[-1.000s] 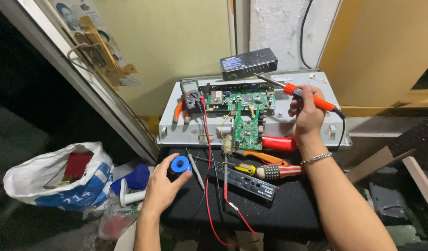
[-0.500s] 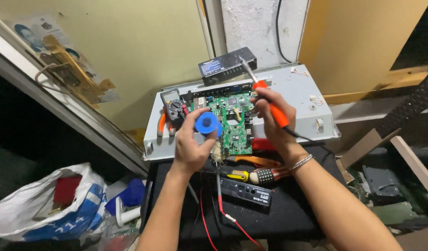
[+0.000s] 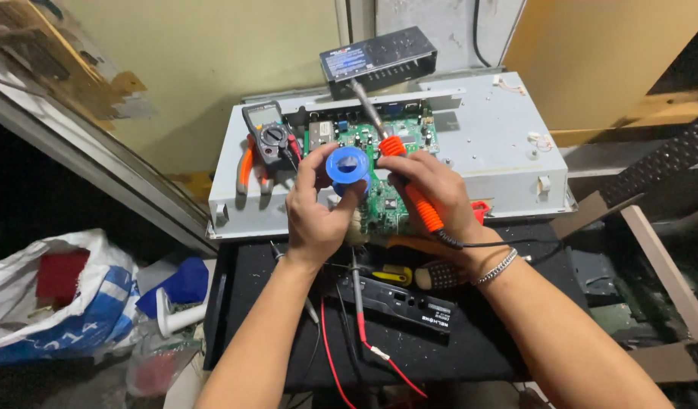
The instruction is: The person works on a green circuit board, using a multimeter to test components and a soldering iron with solder wire to make connections. They also use pliers to manipulate parts on the board.
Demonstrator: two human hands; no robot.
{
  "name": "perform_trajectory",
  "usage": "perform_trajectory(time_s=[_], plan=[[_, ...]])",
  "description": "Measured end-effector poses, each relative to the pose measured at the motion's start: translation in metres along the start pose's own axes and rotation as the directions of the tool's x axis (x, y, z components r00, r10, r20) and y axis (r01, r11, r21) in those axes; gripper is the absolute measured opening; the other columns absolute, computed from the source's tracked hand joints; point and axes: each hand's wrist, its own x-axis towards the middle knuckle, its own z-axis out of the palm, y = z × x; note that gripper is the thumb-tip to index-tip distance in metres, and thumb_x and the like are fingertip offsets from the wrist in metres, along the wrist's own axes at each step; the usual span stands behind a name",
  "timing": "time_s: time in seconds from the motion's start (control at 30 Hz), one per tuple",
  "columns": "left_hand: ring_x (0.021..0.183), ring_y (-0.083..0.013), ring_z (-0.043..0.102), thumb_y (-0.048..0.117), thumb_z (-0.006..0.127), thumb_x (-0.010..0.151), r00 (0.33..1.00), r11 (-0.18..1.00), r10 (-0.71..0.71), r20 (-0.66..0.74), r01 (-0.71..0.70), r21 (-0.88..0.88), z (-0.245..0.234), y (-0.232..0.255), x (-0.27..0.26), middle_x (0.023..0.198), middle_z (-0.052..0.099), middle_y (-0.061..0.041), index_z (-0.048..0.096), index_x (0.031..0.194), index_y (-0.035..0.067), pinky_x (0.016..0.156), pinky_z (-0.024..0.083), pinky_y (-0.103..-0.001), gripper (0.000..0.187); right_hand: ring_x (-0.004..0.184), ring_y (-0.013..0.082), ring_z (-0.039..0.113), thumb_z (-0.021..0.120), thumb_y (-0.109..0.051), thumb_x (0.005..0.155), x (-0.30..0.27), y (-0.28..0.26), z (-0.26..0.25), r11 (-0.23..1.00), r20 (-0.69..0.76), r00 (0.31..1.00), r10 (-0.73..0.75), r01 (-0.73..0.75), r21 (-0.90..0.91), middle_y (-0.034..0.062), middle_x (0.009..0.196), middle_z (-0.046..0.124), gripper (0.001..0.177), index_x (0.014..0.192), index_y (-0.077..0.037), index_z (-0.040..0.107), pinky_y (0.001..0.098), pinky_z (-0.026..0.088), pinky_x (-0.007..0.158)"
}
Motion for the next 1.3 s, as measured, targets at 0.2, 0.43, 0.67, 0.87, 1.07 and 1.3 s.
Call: perform_trajectory(time_s=[0.2,0.43,0.67,0.87,1.07,1.3], plan=[[0.096,-0.0372,0.072,0.02,0.081,0.09,0.992,0.981,0.099,-0.084,-0.083,0.178,-0.004,-0.017,-0.001,0.112,0.069,-0.021,0.058,0.132,0.001,0.078,0.062,-0.043,0.052,0.065,0.027,0.065,0.075,0.002,0.095,0.002,0.003,-0.006,0.997,-0.028,0.997,0.068,-0.066,0.049,0.0107,0.082,0.067,0.021,0.115,-0.005,0.077,0.037,0.056,0.068],[0.1,-0.0333,0.07,0.027,0.07,0.095,0.982,0.885,0.178,-0.065,-0.131,0.447,-0.025,-0.032,-0.003,0.113,0.068,-0.017,0.054,0.132,0.002,0.091,0.06,-0.045,0.047,0.059,0.0159,0.056,0.059,-0.031,0.105,0.0,0.022,-0.033,0.801,-0.116,0.827,0.55,-0.483,0.353,0.0091,0.068,0.056,0.041,0.136,-0.004,0.056,0.0259,0.045,0.055],[0.094,-0.0313,0.069,0.027,0.07,0.097,0.969,0.862,0.247,0.003,-0.222,0.455,-0.023,-0.035,-0.001,0.103,0.067,-0.018,0.053,0.13,-0.001,0.087,0.062,-0.043,0.046,0.041,0.012,0.041,0.065,-0.023,0.093,-0.006,0.048,-0.033,0.606,-0.287,0.568,0.771,-0.518,0.603,0.002,0.057,0.048,0.022,0.078,-0.011,0.055,0.0258,0.024,0.036],[0.09,-0.0301,0.067,0.027,0.07,0.095,0.97,0.857,0.243,0.008,-0.219,0.466,-0.025,-0.033,-0.002,0.101,0.066,-0.016,0.053,0.129,0.0,0.083,0.06,-0.043,0.047,0.046,0.0131,0.041,0.064,-0.019,0.085,-0.009,0.051,-0.031,0.581,-0.291,0.52,0.803,-0.571,0.581,0.0057,0.06,0.052,0.024,0.069,-0.011,0.049,0.0263,0.024,0.039],[0.087,-0.0297,0.064,0.02,0.071,0.092,0.965,0.851,0.258,0.035,-0.245,0.464,-0.023,-0.029,-0.001,0.099,0.064,-0.015,0.055,0.127,-0.001,0.084,0.057,-0.043,0.044,0.048,0.0109,0.042,0.063,-0.016,0.085,-0.007,0.042,-0.031,0.562,-0.222,0.535,0.815,-0.637,0.528,0.0027,0.058,0.051,0.021,0.068,-0.011,0.053,0.025,0.026,0.042],[0.088,-0.0293,0.065,0.022,0.072,0.091,0.971,0.861,0.234,0.051,-0.231,0.452,-0.022,-0.031,-0.003,0.099,0.064,-0.015,0.053,0.129,0.0,0.087,0.058,-0.043,0.047,0.046,0.0117,0.037,0.061,-0.014,0.086,-0.006,0.042,-0.031,0.588,-0.182,0.586,0.79,-0.637,0.499,0.0039,0.057,0.049,0.023,0.066,-0.009,0.051,0.0253,0.026,0.041]])
